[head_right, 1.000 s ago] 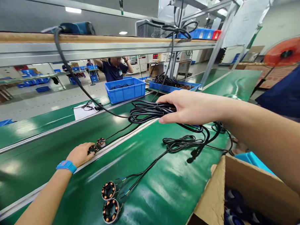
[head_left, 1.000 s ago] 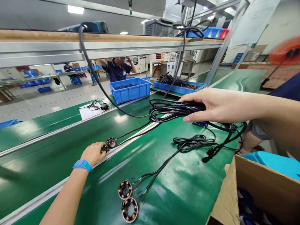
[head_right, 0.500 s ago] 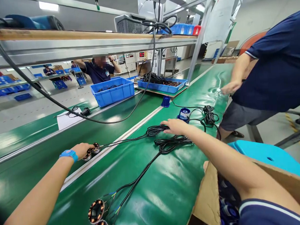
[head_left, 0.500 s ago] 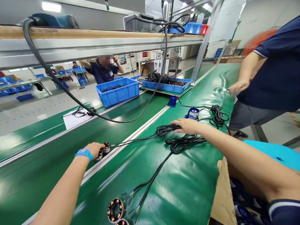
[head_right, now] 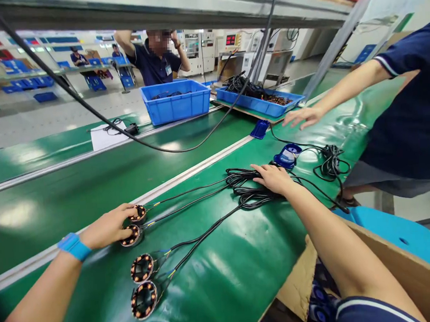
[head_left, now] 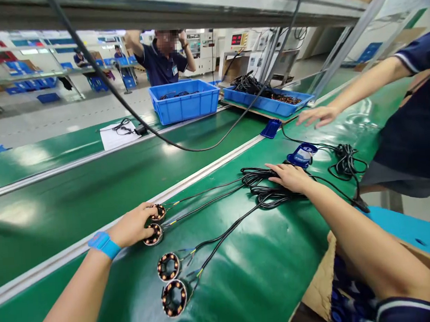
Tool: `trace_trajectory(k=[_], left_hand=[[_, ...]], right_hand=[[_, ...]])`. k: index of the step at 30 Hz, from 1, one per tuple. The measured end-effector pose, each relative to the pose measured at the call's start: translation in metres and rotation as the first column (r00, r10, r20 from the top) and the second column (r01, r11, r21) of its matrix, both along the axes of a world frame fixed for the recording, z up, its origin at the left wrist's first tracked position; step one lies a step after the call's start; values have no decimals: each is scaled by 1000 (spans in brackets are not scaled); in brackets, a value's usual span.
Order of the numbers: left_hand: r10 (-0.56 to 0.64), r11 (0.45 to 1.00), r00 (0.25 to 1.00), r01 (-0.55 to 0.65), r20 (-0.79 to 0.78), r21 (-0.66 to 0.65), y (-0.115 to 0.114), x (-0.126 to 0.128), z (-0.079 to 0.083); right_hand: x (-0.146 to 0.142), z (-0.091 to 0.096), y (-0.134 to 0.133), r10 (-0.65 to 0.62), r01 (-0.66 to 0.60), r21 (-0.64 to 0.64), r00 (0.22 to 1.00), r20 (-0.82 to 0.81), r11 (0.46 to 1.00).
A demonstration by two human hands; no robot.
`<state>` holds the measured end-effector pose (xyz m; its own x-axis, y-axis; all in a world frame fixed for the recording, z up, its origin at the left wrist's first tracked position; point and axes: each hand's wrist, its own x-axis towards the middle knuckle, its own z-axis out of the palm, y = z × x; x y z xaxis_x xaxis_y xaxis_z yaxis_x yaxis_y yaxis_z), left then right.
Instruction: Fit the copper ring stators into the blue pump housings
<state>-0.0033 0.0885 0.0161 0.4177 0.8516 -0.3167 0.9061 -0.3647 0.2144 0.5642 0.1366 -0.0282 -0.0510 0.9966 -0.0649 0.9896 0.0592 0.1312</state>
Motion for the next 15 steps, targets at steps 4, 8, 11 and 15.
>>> trace_trajectory(k=[4, 8, 11, 15], left_hand=[[112, 990, 987, -120, 115, 71, -37, -12, -7], [79, 895, 962, -183, 260, 407, -79, -5, -10], [-23, 840, 976, -98, 215, 534, -104, 12, -23], [-35, 845, 980, -74, 194, 530, -114, 20, -41]], right_hand=[[-64, 39, -26, 246, -190, 206, 925, -291, 960], [-187, 67, -53, 535, -512, 271, 486, -691, 815], [-272, 61, -56, 573, -707, 206, 331, -749, 677], [-325, 30, -43, 472, -785, 73, 293, -831, 615]])
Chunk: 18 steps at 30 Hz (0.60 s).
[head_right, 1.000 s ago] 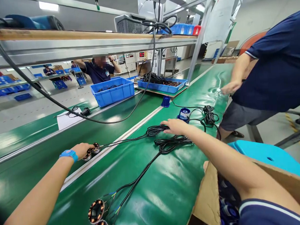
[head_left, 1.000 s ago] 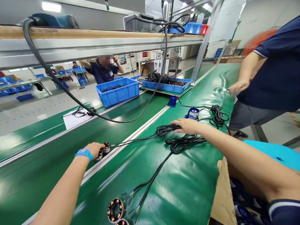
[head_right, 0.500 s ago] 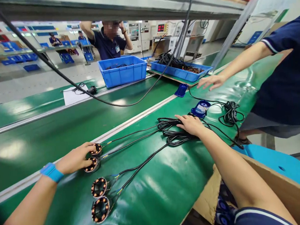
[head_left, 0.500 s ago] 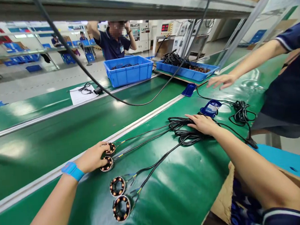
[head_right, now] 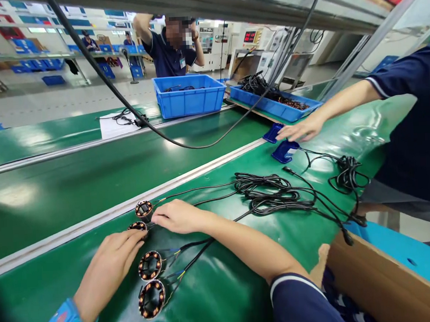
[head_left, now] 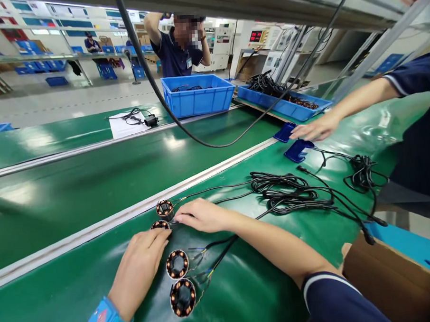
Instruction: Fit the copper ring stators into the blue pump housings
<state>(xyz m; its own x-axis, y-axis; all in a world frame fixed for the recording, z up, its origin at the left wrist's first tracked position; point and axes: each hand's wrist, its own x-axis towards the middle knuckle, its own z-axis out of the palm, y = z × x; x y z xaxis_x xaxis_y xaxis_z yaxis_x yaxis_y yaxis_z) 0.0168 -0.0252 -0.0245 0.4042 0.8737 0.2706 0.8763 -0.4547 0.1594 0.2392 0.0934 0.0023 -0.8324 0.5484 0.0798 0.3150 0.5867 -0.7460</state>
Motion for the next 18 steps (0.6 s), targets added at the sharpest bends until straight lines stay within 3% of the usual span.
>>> trace_trajectory(k=[2, 5, 9, 12, 13, 15, 16, 18], left_hand=[[-3, 1000, 999, 3, 36, -13, 3, -2, -3], [-38, 999, 995, 41, 87, -27, 10, -6, -3], [-100, 986, 987, 116, 125, -122, 12, -5, 2], [-156, 963, 972, 190, 177, -191, 8, -4, 10], [-173, 957, 965, 213, 199, -199, 7, -4, 13], [-178, 961, 956, 219, 231, -167, 9, -6, 18], [-164, 972, 957, 197, 238, -124, 12, -7, 19], [-121, 991, 969, 129, 214, -25, 25, -9, 20]], right_hand=[[-6, -16, 4, -36, 19, -266, 997, -63, 964], [-7, -35, 6, -173, 60, -593, 976, -135, 803], [-5, -50, 4, -243, 57, -742, 959, -145, 668], [4, -46, 6, -178, 2, -804, 975, -129, 594], [8, -42, 8, -135, -35, -802, 980, -143, 597], [15, -29, 12, -101, -97, -742, 971, -217, 663], [17, -21, 16, -129, -97, -682, 954, -272, 725], [16, -7, 24, -235, 22, -497, 899, -369, 867]])
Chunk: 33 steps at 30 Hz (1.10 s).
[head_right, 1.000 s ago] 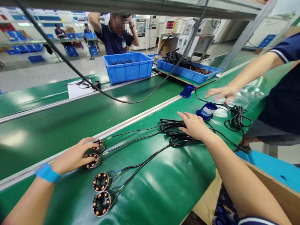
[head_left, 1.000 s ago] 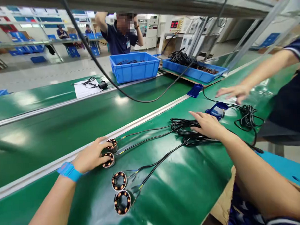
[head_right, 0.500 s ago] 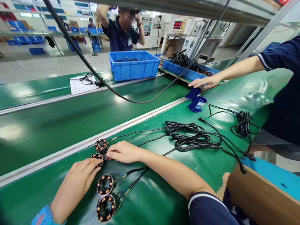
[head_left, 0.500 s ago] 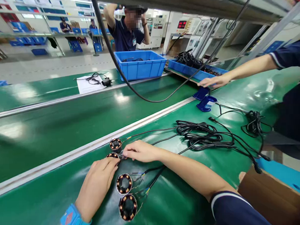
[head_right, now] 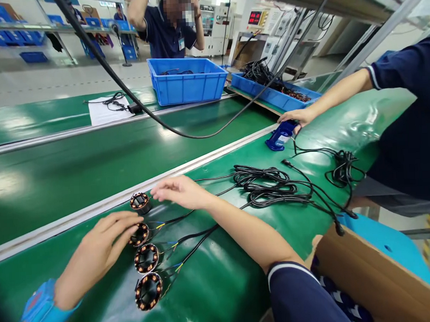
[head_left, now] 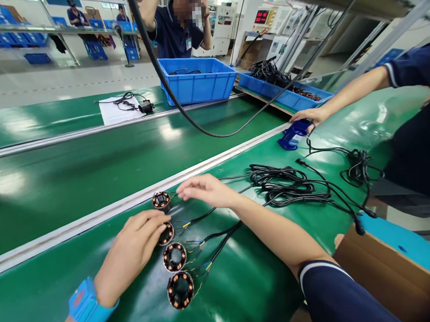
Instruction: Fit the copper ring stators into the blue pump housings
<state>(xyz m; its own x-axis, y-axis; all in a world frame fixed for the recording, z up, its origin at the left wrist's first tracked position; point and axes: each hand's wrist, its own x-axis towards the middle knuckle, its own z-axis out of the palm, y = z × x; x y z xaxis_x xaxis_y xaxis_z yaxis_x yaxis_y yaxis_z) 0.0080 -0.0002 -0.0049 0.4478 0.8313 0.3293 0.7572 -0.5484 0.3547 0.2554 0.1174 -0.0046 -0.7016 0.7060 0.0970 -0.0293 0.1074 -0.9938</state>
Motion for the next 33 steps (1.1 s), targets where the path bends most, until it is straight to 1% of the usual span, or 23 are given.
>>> trace_trajectory(k=[1, 2, 3, 4, 5, 6, 8, 11, 14, 17, 20, 22, 23, 24, 25, 26, 27, 28, 29, 30, 31, 32, 33], left_hand=[[24, 999, 999, -23, -27, 39, 9, 0, -1], [33, 998, 997, -29, -63, 61, 18, 0, -3], [32, 997, 995, -25, -98, 70, 27, 1, -6], [24, 998, 991, -16, -131, 66, 35, 1, -9], [16, 998, 988, -7, -155, 59, 41, 1, -11], [11, 999, 986, -2, -167, 51, 46, 1, -13], [-16, 1000, 983, 20, -181, 23, 48, -2, -15], [-91, 995, 980, 81, -178, -63, 41, -8, -10], [-138, 981, 973, 108, -188, -162, 33, -12, -3], [-144, 969, 966, 94, -215, -228, 29, -12, 1], [-123, 963, 966, 61, -226, -262, 26, -9, 0], [-113, 958, 973, 52, -202, -283, 24, -10, 1], [-113, 953, 978, 58, -173, -297, 24, -11, 2], [-115, 948, 985, 69, -131, -311, 24, -12, 5], [-110, 945, 991, 78, -83, -318, 23, -15, 8], [-93, 947, 995, 78, -35, -313, 23, -17, 13], [-63, 956, 998, 63, 9, -287, 21, -19, 17], [-19, 971, 999, 29, 45, -236, 17, -21, 22], [39, 986, 997, -27, 73, -162, 11, -23, 26], [106, 993, 990, -100, 96, -70, 2, -23, 29], [171, 984, 979, -175, 114, 31, -10, -22, 32], [209, 966, 972, -223, 111, 132, -25, -19, 33], [240, 943, 966, -255, 95, 215, -41, -15, 32]], right_hand=[[-2, 5, 5, -108, 107, 129, 994, 1, 986], [-6, 9, 9, -199, 188, 254, 980, 20, 949], [-10, 11, 14, -263, 225, 358, 963, 62, 906], [-14, 11, 18, -292, 218, 414, 948, 126, 884], [-17, 9, 21, -287, 184, 416, 937, 200, 891], [-20, 6, 23, -254, 144, 374, 930, 265, 916], [-23, -2, 24, -148, 70, 234, 929, 339, 970], [-22, -13, 19, -23, 7, 52, 952, 306, 999], [-22, -22, 15, 70, -36, -140, 967, 246, 990], [-22, -29, 16, 120, -61, -274, 971, 206, 960], [-20, -34, 19, 169, -100, -325, 967, 192, 940], [-16, -30, 19, 190, -124, -321, 964, 184, 939], [-12, -25, 18, 188, -134, -288, 968, 168, 948], [-9, -17, 16, 168, -134, -220, 975, 144, 966], [-5, -6, 12, 119, -106, -114, 987, 111, 988], [-1, 8, 9, 42, -43, 17, 997, 66, 999], [2, 25, 5, -59, 58, 155, 998, -1, 986], [5, 43, 2, -168, 186, 275, 982, -88, 943], [6, 63, 1, -265, 319, 361, 945, -191, 876], [5, 84, 2, -335, 435, 405, 894, -297, 804], [3, 105, 4, -367, 518, 416, 844, -391, 748], [-2, 126, 9, -371, 568, 407, 802, -467, 715], [-8, 147, 15, -361, 592, 387, 773, -522, 707]])
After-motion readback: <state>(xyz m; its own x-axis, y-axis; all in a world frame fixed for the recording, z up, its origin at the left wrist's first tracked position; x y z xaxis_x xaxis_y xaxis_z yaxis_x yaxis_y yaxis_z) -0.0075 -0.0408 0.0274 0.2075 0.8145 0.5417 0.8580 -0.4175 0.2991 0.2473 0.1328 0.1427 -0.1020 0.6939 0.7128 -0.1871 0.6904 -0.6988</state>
